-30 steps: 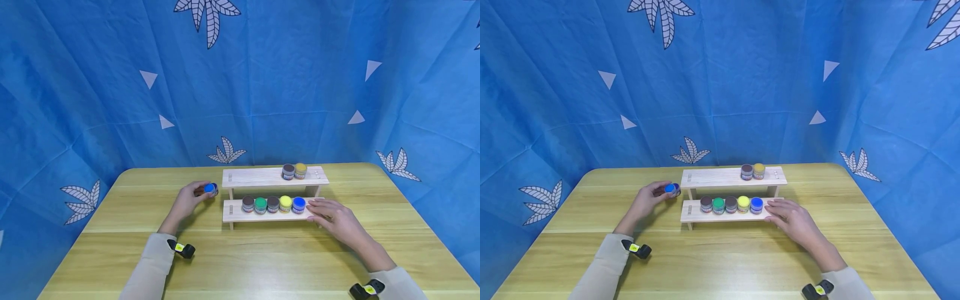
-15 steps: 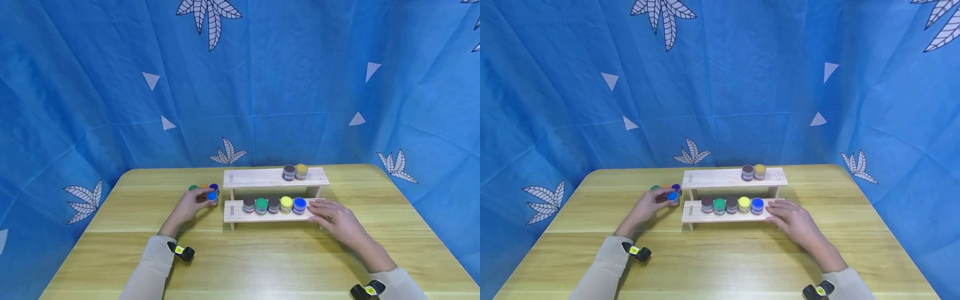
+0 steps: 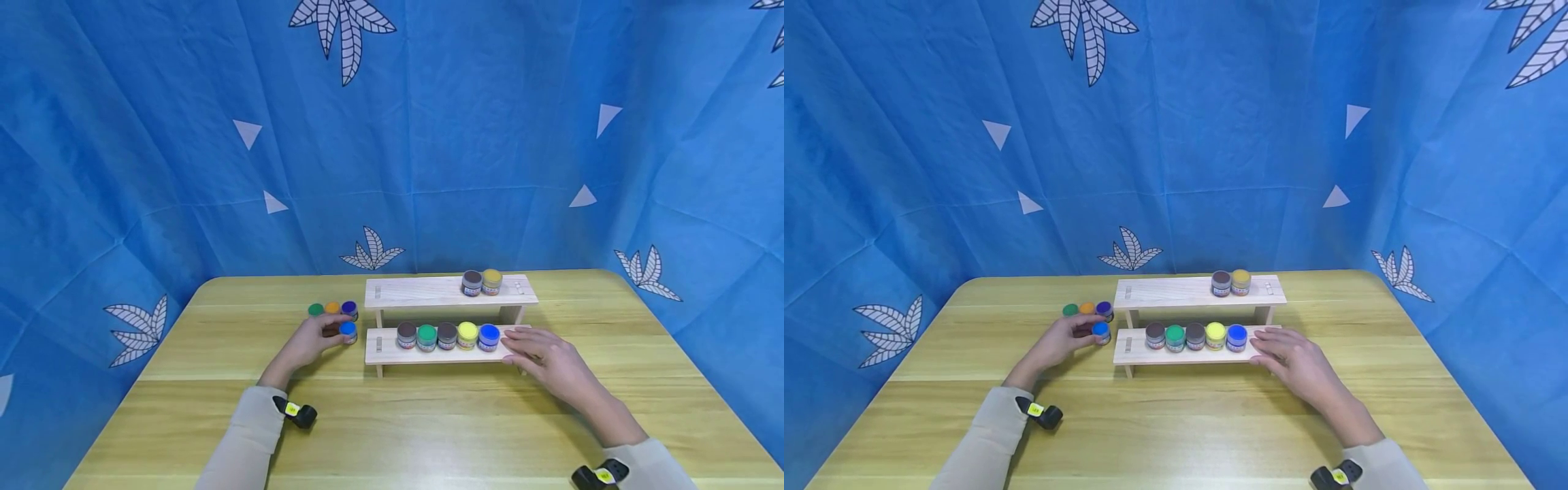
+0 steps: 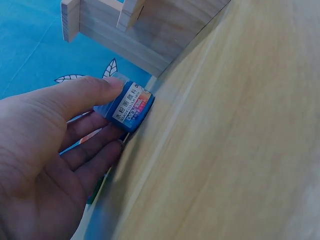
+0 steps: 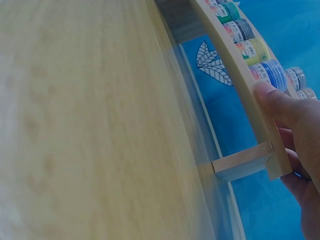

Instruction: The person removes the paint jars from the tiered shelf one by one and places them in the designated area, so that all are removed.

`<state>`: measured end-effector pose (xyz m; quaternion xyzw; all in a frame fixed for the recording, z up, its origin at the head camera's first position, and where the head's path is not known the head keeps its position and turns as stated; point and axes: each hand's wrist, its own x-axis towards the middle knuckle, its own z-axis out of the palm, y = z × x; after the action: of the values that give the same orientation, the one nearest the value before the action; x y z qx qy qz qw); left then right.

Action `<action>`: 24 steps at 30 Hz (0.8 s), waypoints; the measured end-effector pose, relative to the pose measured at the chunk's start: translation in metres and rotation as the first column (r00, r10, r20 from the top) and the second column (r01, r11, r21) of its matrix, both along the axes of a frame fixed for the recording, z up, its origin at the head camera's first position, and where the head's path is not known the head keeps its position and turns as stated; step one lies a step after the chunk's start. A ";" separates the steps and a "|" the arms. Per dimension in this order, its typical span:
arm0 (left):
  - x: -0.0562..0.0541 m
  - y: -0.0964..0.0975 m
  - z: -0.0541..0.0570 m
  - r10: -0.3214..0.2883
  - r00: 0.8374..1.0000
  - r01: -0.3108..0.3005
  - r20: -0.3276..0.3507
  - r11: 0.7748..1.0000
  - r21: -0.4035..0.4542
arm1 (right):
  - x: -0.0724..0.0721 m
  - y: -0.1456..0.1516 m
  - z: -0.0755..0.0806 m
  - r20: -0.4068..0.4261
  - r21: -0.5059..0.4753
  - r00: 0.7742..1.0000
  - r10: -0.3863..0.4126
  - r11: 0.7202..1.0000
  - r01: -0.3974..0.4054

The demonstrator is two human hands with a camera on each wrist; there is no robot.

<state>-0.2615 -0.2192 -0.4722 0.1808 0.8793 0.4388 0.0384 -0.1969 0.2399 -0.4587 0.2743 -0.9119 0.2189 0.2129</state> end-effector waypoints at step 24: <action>0.008 0.003 0.037 0.075 0.992 -0.075 -0.100 0.997 0.006 | -0.002 0.000 -0.002 -0.021 -0.006 1.000 0.021 1.000 -0.021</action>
<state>-0.2540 -0.2165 -0.4350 0.1696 0.8857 0.4315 -0.0226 -0.1992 0.2401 -0.4603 0.2853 -0.9061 0.2209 0.2209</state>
